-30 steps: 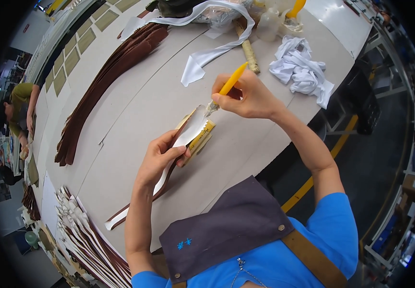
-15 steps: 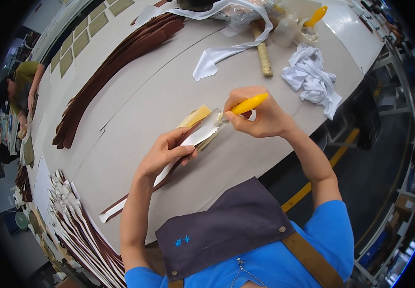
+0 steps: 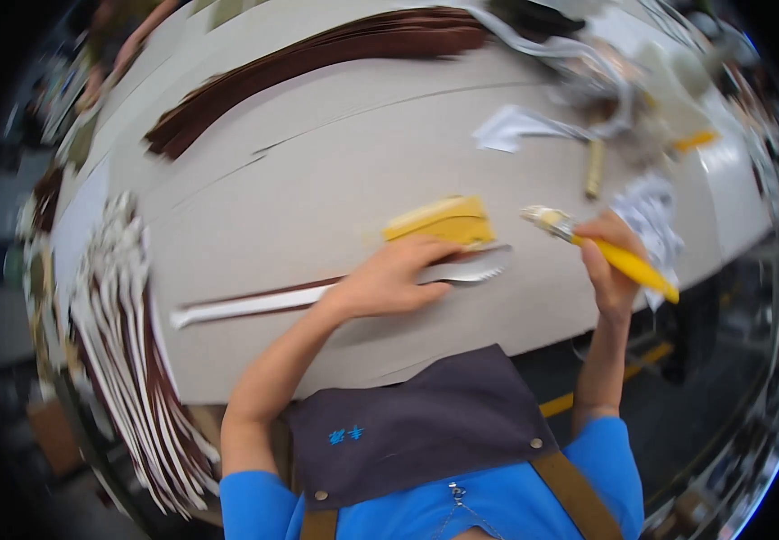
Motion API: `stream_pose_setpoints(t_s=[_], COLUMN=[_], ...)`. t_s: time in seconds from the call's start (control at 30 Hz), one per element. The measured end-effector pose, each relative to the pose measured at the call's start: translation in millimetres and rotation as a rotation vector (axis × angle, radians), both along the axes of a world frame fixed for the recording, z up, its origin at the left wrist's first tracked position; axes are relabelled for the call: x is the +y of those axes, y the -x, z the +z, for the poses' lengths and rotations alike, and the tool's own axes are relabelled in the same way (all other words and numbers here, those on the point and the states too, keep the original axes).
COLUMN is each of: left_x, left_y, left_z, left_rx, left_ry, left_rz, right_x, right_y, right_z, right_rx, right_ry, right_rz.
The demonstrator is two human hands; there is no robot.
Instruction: Applying a white finish or adhesive to the ends of leather straps using a handheld brush.
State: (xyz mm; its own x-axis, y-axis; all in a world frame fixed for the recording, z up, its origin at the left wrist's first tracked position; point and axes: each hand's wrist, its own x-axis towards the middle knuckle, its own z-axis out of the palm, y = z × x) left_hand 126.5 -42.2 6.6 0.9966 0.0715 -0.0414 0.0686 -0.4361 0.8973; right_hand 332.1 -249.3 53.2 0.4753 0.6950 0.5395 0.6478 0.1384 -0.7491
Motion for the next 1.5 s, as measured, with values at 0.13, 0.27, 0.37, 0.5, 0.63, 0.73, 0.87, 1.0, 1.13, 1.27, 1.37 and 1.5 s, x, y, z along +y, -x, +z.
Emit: stream_pose_setpoints(t_s=[0.13,0.27,0.37,0.5,0.63,0.73,0.87,1.0,1.13,1.27,1.37,1.5], left_x=[0,32,57,80,90,92,94,98,102,101,96,78], left_y=[49,132,205,267,279,281,291,285,272,272,288,346], left_z=[-4,-1,3,-1,-9,-10,-10,-21,-36,-34,-10,56], left_rx=[-0.271,-0.186,-0.057,0.089,0.051,0.049,0.048,-0.146,-0.204,-0.161,-0.171,-0.099], left_ry=[-0.475,-0.782,-0.932,-0.968,-0.911,-0.894,-0.702,-0.946,-0.949,-0.997,-0.72,-0.705], left_rz=[0.285,0.509,0.639,0.58,0.599,0.551,0.552,0.567,0.554,0.58,0.631,0.765], right_x=[25,54,64,67,71,73,71,68,64,64,83,151], right_y=[41,72,88,105,110,110,110,105,98,96,93,101], right_z=[-26,-45,-50,-53,-50,-48,-46,-30,5,34,52,75], right_rx=[0.135,-0.085,-0.423,-0.614,-0.679,-0.7,-0.752,-1.006,-1.114,-1.222,-1.273,-1.426], right_ry=[0.015,0.193,0.308,0.443,0.456,0.451,0.416,0.204,0.202,0.272,0.269,0.052], right_rz=[0.17,0.33,0.372,0.371,0.396,0.418,0.429,0.398,0.349,0.36,0.398,0.447])
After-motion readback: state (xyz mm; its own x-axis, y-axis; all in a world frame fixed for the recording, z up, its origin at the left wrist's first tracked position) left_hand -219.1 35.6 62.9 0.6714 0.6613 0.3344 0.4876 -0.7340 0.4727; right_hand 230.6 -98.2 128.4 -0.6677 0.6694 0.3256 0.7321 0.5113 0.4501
